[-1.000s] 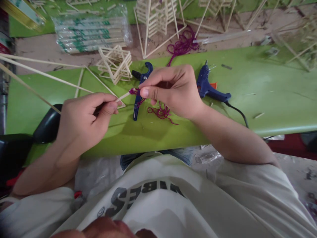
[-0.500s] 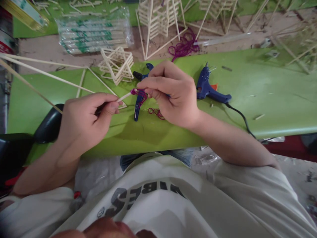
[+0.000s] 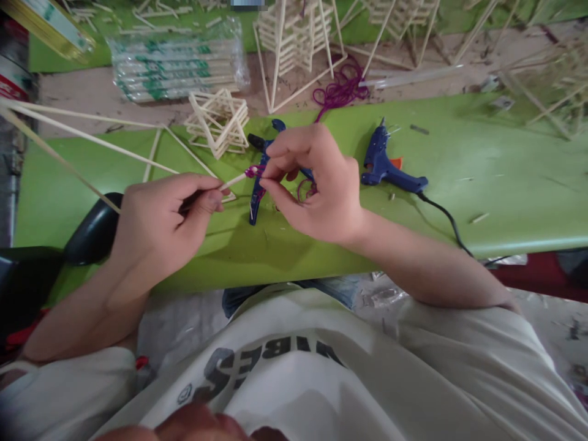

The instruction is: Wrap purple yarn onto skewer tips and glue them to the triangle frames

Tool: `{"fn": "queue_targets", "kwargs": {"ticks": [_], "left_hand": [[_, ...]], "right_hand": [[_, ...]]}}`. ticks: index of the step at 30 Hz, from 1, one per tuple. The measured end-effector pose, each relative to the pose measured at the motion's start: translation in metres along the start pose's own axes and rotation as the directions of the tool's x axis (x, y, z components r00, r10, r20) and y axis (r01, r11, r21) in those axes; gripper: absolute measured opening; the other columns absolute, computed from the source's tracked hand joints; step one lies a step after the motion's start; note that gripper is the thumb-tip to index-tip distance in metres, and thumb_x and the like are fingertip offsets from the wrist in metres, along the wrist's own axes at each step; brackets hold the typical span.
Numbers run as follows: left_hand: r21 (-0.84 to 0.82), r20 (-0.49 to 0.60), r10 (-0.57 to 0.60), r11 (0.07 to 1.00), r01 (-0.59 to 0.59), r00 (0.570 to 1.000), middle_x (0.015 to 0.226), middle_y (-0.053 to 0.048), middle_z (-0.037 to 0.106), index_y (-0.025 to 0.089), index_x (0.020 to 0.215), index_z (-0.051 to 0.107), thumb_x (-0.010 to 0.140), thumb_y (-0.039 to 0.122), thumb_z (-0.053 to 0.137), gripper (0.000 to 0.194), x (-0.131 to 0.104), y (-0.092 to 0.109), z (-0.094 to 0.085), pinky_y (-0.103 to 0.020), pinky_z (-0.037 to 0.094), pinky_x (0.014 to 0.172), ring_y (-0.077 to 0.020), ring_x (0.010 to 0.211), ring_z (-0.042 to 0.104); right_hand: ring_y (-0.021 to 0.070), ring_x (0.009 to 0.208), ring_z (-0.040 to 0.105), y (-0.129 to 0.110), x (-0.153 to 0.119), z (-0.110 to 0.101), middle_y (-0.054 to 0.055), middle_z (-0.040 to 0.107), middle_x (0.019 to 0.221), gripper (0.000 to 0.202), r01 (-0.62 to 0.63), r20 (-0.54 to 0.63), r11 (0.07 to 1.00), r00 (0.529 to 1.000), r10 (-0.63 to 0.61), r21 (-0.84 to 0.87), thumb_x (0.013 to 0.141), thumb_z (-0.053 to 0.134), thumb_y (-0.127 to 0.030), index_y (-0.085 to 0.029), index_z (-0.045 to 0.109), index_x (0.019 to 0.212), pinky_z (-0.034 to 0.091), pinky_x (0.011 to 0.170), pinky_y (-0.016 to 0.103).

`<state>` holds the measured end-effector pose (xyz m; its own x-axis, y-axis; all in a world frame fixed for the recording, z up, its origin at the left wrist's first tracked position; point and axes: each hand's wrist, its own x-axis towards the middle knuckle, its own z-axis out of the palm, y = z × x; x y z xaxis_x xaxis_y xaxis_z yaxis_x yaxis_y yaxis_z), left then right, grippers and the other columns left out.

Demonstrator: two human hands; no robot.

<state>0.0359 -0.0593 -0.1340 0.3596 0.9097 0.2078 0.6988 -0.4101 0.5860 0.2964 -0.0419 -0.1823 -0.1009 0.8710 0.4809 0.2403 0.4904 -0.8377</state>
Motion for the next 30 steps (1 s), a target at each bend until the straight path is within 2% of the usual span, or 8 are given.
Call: {"fn": "queue_targets", "kwargs": {"ticks": [7, 11, 14, 23, 30], "left_hand": [[0.03, 0.021, -0.03, 0.999, 0.029, 0.999, 0.09, -0.002, 0.083, 0.023, 0.104, 0.081, 0.108, 0.026, 0.063, 0.019, 0.001, 0.004, 0.0, -0.03, 0.051, 0.071, -0.0171, 0.077, 0.074], [0.046, 0.033, -0.047, 0.998, 0.046, 0.998, 0.091, -0.002, 0.083, 0.024, 0.109, 0.081, 0.108, 0.028, 0.063, 0.018, -0.001, 0.002, 0.002, -0.031, 0.052, 0.073, -0.0178, 0.077, 0.073], [0.039, 0.034, -0.024, 0.999, 0.023, 0.999, 0.092, -0.003, 0.083, 0.025, 0.109, 0.081, 0.108, 0.027, 0.064, 0.017, -0.003, -0.001, 0.003, -0.031, 0.052, 0.072, -0.0179, 0.076, 0.072], [0.014, 0.049, -0.021, 1.0, 0.021, 0.999, 0.087, -0.003, 0.082, 0.022, 0.108, 0.081, 0.108, 0.03, 0.062, 0.02, 0.003, 0.002, 0.003, -0.029, 0.05, 0.065, -0.0171, 0.069, 0.07], [0.011, 0.025, -0.014, 1.0, 0.014, 1.0, 0.089, -0.005, 0.084, 0.022, 0.106, 0.081, 0.108, 0.03, 0.062, 0.021, 0.006, 0.002, -0.001, -0.03, 0.053, 0.068, -0.0188, 0.072, 0.074]], "right_hand": [[0.0229, 0.092, 0.078, -0.003, -0.003, 0.005, 0.003, 0.079, 0.102, 0.031, -0.01, -0.01, 1.0, 1.0, 0.01, 0.014, 0.096, 0.089, -0.035, -0.032, 0.064, 0.115, 0.069, 0.085, 0.04], [0.0222, 0.086, 0.078, 0.001, -0.003, 0.009, -0.001, 0.077, 0.095, 0.032, 0.13, -0.055, 0.991, 0.99, -0.13, -0.018, 0.093, 0.087, -0.026, -0.034, 0.063, 0.112, 0.066, 0.075, 0.041], [0.0201, 0.083, 0.079, 0.005, -0.002, 0.01, -0.003, 0.077, 0.094, 0.038, 0.235, -0.045, 0.972, 0.971, -0.236, -0.027, 0.088, 0.085, -0.017, -0.033, 0.063, 0.114, 0.063, 0.069, 0.038], [0.0176, 0.076, 0.078, -0.001, 0.007, 0.009, -0.002, 0.077, 0.085, 0.02, 0.264, -0.06, 0.952, 0.959, -0.276, -0.157, 0.091, 0.081, -0.019, -0.027, 0.064, 0.097, 0.062, 0.066, 0.032], [0.0182, 0.085, 0.082, 0.003, 0.009, 0.004, 0.0, 0.083, 0.093, 0.02, 0.288, -0.024, 0.953, 0.956, -0.292, -0.095, 0.091, 0.079, -0.011, -0.026, 0.069, 0.101, 0.066, 0.078, 0.03]]}}
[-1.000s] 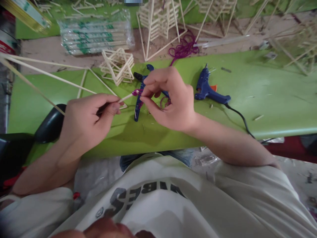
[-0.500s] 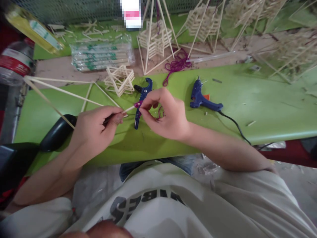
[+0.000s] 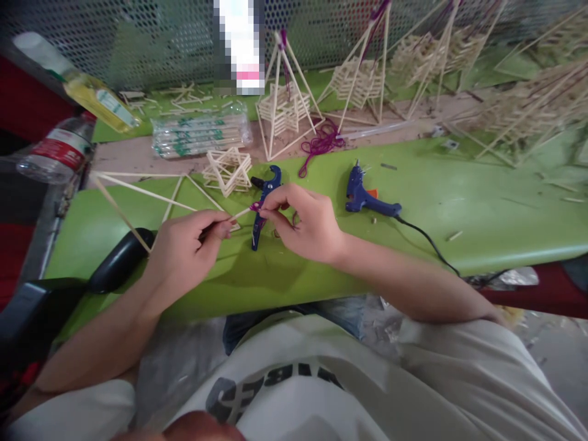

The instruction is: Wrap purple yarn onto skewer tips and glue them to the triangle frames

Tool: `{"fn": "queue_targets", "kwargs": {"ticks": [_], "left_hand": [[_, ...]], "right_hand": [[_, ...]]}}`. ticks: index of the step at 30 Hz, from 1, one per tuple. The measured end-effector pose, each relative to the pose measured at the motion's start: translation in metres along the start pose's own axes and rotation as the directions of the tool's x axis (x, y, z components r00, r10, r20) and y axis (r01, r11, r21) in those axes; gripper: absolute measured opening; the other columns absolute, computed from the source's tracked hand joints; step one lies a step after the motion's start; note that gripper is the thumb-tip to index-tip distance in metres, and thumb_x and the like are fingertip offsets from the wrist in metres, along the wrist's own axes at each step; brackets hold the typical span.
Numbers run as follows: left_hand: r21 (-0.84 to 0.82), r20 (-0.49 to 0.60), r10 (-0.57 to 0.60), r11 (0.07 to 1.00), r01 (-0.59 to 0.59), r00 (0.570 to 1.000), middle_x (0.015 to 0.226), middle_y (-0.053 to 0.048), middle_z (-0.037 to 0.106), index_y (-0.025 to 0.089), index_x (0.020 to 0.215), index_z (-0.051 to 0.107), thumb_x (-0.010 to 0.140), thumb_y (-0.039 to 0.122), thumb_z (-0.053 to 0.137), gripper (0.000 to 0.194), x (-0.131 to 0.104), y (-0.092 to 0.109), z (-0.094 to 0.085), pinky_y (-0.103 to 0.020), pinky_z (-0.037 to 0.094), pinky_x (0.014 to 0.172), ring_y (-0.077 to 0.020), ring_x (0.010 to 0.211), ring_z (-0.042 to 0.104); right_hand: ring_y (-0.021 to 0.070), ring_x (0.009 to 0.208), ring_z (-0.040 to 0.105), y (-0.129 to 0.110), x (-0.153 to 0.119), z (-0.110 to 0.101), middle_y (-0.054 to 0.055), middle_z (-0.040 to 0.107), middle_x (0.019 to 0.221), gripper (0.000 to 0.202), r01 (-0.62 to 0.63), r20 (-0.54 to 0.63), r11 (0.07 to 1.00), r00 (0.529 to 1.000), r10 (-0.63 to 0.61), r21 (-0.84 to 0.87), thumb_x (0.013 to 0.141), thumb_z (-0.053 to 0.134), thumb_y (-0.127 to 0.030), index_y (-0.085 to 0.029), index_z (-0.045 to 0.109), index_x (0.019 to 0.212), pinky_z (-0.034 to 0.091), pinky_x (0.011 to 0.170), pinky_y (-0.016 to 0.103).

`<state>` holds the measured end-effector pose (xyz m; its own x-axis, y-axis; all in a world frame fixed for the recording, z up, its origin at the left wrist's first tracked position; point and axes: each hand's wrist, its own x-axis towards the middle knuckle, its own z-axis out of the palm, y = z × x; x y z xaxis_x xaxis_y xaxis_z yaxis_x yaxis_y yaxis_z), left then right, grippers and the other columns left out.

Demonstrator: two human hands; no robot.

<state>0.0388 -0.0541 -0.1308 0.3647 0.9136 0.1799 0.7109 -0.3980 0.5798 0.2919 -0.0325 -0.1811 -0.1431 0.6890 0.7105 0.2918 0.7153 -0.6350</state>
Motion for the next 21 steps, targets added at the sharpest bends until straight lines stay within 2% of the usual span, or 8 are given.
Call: {"fn": "queue_targets", "kwargs": {"ticks": [6, 11, 21], "left_hand": [[0.012, -0.049, -0.026, 1.0, 0.027, 0.998, 0.085, -0.005, 0.083, 0.021, 0.103, 0.081, 0.109, 0.037, 0.064, 0.024, -0.0004, -0.0025, -0.0042, -0.028, 0.044, 0.056, -0.0165, 0.064, 0.07], [0.029, -0.023, -0.012, 0.999, 0.012, 1.0, 0.089, -0.005, 0.084, 0.022, 0.106, 0.08, 0.109, 0.033, 0.062, 0.021, -0.0017, -0.0046, -0.0017, -0.029, 0.047, 0.061, -0.0172, 0.068, 0.072], [0.017, 0.0, -0.012, 1.0, 0.012, 1.0, 0.09, -0.005, 0.084, 0.023, 0.107, 0.08, 0.109, 0.032, 0.063, 0.019, -0.0011, -0.0032, 0.0014, -0.03, 0.047, 0.06, -0.0177, 0.067, 0.071]], "right_hand": [[0.0203, 0.084, 0.082, -0.0042, 0.0041, -0.0038, 0.002, 0.084, 0.092, 0.018, -0.037, 0.013, 0.999, 0.999, 0.037, 0.037, 0.087, 0.077, -0.011, -0.026, 0.073, 0.096, 0.066, 0.077, 0.033], [0.0199, 0.08, 0.081, -0.0071, 0.0067, -0.007, 0.003, 0.084, 0.09, 0.014, -0.091, 0.053, 0.995, 0.995, 0.089, 0.034, 0.085, 0.075, -0.01, -0.024, 0.076, 0.091, 0.064, 0.074, 0.031], [0.0163, 0.072, 0.075, -0.0082, 0.0083, -0.0075, 0.001, 0.084, 0.085, 0.014, -0.247, 0.08, 0.966, 0.967, 0.241, 0.075, 0.085, 0.075, -0.011, -0.021, 0.083, 0.089, 0.058, 0.067, 0.028]]}}
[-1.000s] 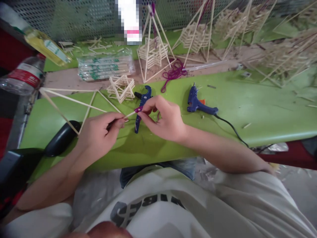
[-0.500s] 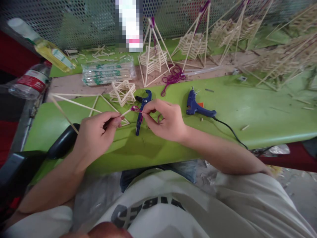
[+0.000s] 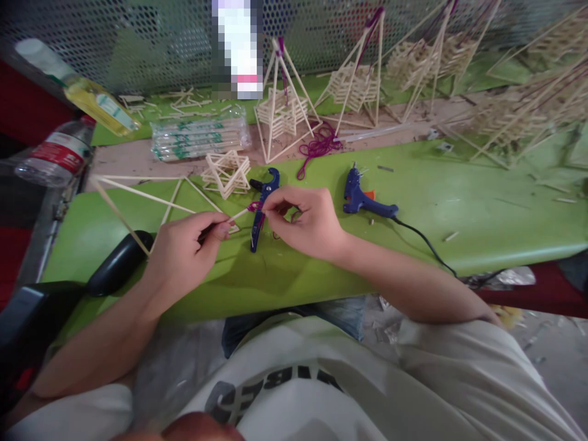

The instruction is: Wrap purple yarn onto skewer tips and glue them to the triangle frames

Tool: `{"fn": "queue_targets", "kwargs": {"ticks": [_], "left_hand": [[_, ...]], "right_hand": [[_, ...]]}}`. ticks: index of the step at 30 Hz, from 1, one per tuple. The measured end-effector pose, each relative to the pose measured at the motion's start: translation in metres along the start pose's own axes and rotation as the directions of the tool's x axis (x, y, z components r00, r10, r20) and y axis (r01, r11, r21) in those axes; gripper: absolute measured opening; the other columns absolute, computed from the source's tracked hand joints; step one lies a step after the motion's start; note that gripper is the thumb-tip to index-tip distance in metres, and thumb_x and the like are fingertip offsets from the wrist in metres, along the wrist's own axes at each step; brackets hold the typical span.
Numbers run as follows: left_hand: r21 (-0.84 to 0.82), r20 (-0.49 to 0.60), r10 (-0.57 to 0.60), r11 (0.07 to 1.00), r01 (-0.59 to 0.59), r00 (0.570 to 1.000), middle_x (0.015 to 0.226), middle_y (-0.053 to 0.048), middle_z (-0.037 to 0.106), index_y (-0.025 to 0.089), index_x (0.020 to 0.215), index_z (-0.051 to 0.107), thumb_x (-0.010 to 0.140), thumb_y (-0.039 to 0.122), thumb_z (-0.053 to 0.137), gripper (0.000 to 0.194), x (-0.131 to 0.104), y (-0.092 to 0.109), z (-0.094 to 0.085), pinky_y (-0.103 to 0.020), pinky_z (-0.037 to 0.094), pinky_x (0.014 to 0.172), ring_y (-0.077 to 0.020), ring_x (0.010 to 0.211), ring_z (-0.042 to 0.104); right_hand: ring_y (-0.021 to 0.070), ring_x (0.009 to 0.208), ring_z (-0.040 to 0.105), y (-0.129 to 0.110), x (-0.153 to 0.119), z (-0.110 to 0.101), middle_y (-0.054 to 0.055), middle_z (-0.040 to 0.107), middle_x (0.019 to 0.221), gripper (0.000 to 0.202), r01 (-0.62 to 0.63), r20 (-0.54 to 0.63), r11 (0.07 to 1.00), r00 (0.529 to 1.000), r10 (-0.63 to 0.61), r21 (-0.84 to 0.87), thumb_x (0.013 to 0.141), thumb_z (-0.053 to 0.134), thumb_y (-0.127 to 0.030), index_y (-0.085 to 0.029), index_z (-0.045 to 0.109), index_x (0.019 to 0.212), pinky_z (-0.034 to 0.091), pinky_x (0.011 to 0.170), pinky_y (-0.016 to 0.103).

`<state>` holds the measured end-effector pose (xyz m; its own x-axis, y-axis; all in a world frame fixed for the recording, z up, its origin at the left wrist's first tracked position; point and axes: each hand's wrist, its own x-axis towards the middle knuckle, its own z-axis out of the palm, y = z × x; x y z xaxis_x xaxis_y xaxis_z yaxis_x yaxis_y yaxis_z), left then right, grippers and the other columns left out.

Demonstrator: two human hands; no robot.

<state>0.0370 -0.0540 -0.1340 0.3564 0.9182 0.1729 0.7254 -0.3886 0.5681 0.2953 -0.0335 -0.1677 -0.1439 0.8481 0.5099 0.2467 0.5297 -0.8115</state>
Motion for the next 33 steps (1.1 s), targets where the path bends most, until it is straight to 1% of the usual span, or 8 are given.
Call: {"fn": "queue_targets", "kwargs": {"ticks": [7, 9, 11, 14, 18, 26, 29, 33], "left_hand": [[0.004, 0.009, -0.026, 1.0, 0.026, 1.0, 0.089, -0.003, 0.084, 0.02, 0.107, 0.08, 0.109, 0.032, 0.062, 0.021, 0.0017, 0.0023, -0.0006, -0.029, 0.046, 0.062, -0.0151, 0.064, 0.066], [0.015, 0.013, -0.047, 0.999, 0.047, 0.999, 0.092, -0.003, 0.084, 0.02, 0.109, 0.081, 0.109, 0.032, 0.062, 0.023, 0.0015, 0.0028, -0.0009, -0.029, 0.047, 0.066, -0.0155, 0.068, 0.068], [0.022, 0.015, -0.058, 0.998, 0.058, 0.998, 0.092, -0.003, 0.084, 0.019, 0.109, 0.081, 0.11, 0.031, 0.061, 0.023, 0.0012, 0.0029, -0.0009, -0.029, 0.048, 0.069, -0.0159, 0.071, 0.07], [0.024, 0.012, -0.054, 0.998, 0.053, 0.998, 0.093, -0.003, 0.084, 0.02, 0.108, 0.081, 0.11, 0.031, 0.061, 0.022, 0.0005, 0.0022, -0.0007, -0.029, 0.05, 0.071, -0.0169, 0.075, 0.073], [0.021, 0.013, -0.046, 0.999, 0.046, 0.999, 0.096, -0.004, 0.085, 0.021, 0.109, 0.081, 0.11, 0.032, 0.061, 0.022, -0.0003, 0.0012, -0.0009, -0.029, 0.051, 0.072, -0.0182, 0.081, 0.076], [0.036, 0.018, -0.028, 0.999, 0.028, 0.999, 0.097, -0.004, 0.085, 0.02, 0.108, 0.081, 0.11, 0.03, 0.06, 0.023, -0.0007, 0.0022, 0.0005, -0.029, 0.051, 0.071, -0.0173, 0.078, 0.075], [0.046, 0.01, -0.015, 0.999, 0.014, 1.0, 0.098, -0.005, 0.086, 0.02, 0.108, 0.081, 0.11, 0.029, 0.06, 0.023, -0.0005, 0.0014, 0.0016, -0.03, 0.052, 0.073, -0.0175, 0.079, 0.075], [0.036, 0.013, -0.01, 0.999, 0.009, 1.0, 0.095, -0.003, 0.084, 0.022, 0.109, 0.081, 0.11, 0.027, 0.06, 0.022, -0.001, 0.0002, 0.002, -0.03, 0.052, 0.073, -0.017, 0.078, 0.075]], "right_hand": [[0.0153, 0.072, 0.075, -0.0009, 0.0015, 0.0024, 0.002, 0.082, 0.082, 0.009, -0.211, 0.013, 0.963, 0.977, 0.212, 0.168, 0.085, 0.076, -0.013, -0.019, 0.083, 0.088, 0.057, 0.062, 0.026], [0.0149, 0.072, 0.074, -0.0023, 0.002, 0.0026, 0.002, 0.082, 0.083, 0.008, -0.246, 0.029, 0.95, 0.969, 0.245, 0.191, 0.087, 0.077, -0.014, -0.019, 0.082, 0.089, 0.058, 0.063, 0.026], [0.0148, 0.073, 0.074, -0.003, 0.0019, 0.0026, 0.002, 0.082, 0.084, 0.008, -0.246, 0.033, 0.948, 0.969, 0.244, 0.201, 0.087, 0.079, -0.015, -0.02, 0.083, 0.092, 0.06, 0.065, 0.026], [0.0146, 0.075, 0.075, -0.0017, 0.0007, 0.0027, 0.0, 0.081, 0.086, 0.014, -0.21, 0.035, 0.956, 0.978, 0.208, 0.205, 0.085, 0.081, -0.012, -0.021, 0.083, 0.096, 0.064, 0.069, 0.027], [0.0136, 0.075, 0.074, 0.0017, -0.0006, 0.0017, -0.002, 0.079, 0.086, 0.023, -0.181, 0.06, 0.958, 0.983, 0.172, 0.222, 0.082, 0.08, -0.006, -0.023, 0.079, 0.098, 0.063, 0.07, 0.026], [0.0126, 0.076, 0.071, 0.0015, -0.0011, 0.0023, -0.002, 0.076, 0.088, 0.019, -0.1, 0.078, 0.977, 0.993, 0.087, 0.189, 0.087, 0.084, -0.011, -0.022, 0.072, 0.098, 0.059, 0.07, 0.027], [0.0132, 0.078, 0.07, 0.0027, -0.002, 0.0017, -0.001, 0.074, 0.09, 0.022, -0.024, 0.074, 0.99, 0.997, 0.014, 0.142, 0.087, 0.084, -0.011, -0.022, 0.069, 0.099, 0.058, 0.071, 0.029], [0.0131, 0.076, 0.065, 0.0037, -0.0002, -0.0026, -0.001, 0.069, 0.088, 0.018, 0.143, 0.081, 0.989, 0.986, -0.144, 0.02, 0.093, 0.076, -0.01, -0.022, 0.068, 0.104, 0.054, 0.069, 0.03]]}}
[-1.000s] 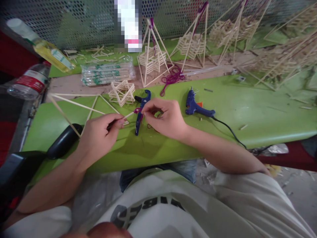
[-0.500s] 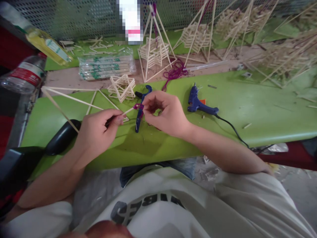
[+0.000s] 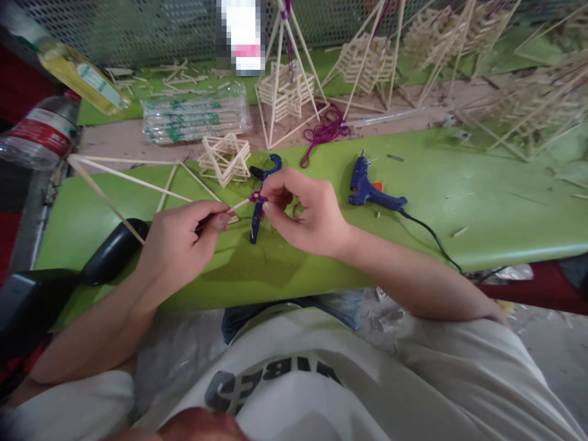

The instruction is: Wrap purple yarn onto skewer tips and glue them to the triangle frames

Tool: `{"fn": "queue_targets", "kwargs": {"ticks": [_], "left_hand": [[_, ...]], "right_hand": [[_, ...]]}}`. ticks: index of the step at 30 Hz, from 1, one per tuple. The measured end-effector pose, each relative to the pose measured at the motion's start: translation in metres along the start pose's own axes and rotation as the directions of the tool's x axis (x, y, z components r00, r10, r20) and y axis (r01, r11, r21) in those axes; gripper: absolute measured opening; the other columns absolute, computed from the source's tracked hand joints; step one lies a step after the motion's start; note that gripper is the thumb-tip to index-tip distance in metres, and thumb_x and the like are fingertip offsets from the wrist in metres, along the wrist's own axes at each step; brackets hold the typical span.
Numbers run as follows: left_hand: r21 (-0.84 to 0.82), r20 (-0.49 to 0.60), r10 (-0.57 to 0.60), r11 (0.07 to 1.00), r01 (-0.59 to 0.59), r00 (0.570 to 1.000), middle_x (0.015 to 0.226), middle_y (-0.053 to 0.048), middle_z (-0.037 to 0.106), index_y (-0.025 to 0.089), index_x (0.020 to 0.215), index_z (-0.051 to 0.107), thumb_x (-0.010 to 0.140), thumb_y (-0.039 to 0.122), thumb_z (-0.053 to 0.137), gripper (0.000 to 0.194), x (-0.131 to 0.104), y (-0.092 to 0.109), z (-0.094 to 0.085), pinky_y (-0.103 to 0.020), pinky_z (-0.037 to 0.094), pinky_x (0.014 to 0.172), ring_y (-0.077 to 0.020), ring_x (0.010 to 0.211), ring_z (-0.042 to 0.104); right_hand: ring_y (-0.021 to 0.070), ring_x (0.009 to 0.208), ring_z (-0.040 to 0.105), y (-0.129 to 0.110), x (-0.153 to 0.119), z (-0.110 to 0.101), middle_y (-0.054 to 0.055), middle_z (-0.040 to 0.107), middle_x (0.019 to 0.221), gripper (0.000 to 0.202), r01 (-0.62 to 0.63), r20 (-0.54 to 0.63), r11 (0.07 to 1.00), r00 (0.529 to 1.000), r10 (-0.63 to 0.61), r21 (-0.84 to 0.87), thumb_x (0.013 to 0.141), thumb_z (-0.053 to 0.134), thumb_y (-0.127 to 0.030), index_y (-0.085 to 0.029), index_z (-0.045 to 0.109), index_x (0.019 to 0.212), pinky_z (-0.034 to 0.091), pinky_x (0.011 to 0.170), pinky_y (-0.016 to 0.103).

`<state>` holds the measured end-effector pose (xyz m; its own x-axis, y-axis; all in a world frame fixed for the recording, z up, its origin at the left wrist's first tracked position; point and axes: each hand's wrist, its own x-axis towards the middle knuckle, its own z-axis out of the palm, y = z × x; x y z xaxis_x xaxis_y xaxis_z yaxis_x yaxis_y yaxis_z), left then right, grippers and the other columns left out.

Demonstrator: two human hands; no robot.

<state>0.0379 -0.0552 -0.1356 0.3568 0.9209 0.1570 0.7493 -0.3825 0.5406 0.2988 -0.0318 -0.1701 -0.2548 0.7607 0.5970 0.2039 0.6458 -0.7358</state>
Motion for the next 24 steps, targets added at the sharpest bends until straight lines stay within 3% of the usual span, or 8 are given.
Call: {"fn": "queue_targets", "kwargs": {"ticks": [4, 11, 18, 24], "left_hand": [[0.002, 0.006, -0.008, 1.0, 0.008, 1.0, 0.092, -0.003, 0.083, 0.022, 0.108, 0.08, 0.109, 0.028, 0.061, 0.02, 0.0, 0.001, -0.001, -0.03, 0.05, 0.07, -0.0161, 0.073, 0.072], [0.007, 0.022, -0.016, 1.0, 0.015, 1.0, 0.091, -0.001, 0.083, 0.023, 0.106, 0.079, 0.109, 0.026, 0.061, 0.018, -0.001, 0.002, -0.002, -0.029, 0.05, 0.072, -0.0159, 0.074, 0.071], [-0.015, 0.039, -0.053, 0.998, 0.054, 0.998, 0.095, -0.002, 0.085, 0.024, 0.109, 0.08, 0.109, 0.029, 0.06, 0.02, -0.001, 0.003, -0.002, -0.031, 0.054, 0.075, -0.0187, 0.081, 0.077], [-0.004, 0.042, -0.064, 0.998, 0.064, 0.997, 0.094, -0.003, 0.085, 0.024, 0.109, 0.08, 0.11, 0.031, 0.06, 0.022, -0.001, 0.005, -0.003, -0.032, 0.053, 0.074, -0.0187, 0.077, 0.074]], "right_hand": [[0.0114, 0.067, 0.055, 0.007, 0.001, -0.001, -0.002, 0.06, 0.086, 0.021, 0.113, 0.025, 0.993, 0.993, -0.112, -0.039, 0.1, 0.067, -0.011, -0.026, 0.06, 0.112, 0.046, 0.057, 0.028], [0.0085, 0.055, 0.04, 0.021, -0.009, 0.004, -0.004, 0.048, 0.085, 0.019, 0.116, 0.032, 0.993, 0.993, -0.117, 0.032, 0.11, 0.061, -0.019, -0.031, 0.052, 0.122, 0.034, 0.048, 0.027], [0.0171, 0.077, 0.052, 0.025, -0.004, 0.004, 0.001, 0.052, 0.099, 0.024, 0.192, -0.002, 0.981, 0.981, -0.192, -0.022, 0.112, 0.051, -0.02, -0.033, 0.047, 0.132, 0.05, 0.069, 0.036], [0.0169, 0.09, 0.069, 0.024, -0.001, 0.01, 0.001, 0.064, 0.107, 0.039, 0.244, -0.065, 0.967, 0.969, -0.239, 0.075, 0.103, 0.066, -0.013, -0.032, 0.048, 0.132, 0.063, 0.079, 0.035]]}}
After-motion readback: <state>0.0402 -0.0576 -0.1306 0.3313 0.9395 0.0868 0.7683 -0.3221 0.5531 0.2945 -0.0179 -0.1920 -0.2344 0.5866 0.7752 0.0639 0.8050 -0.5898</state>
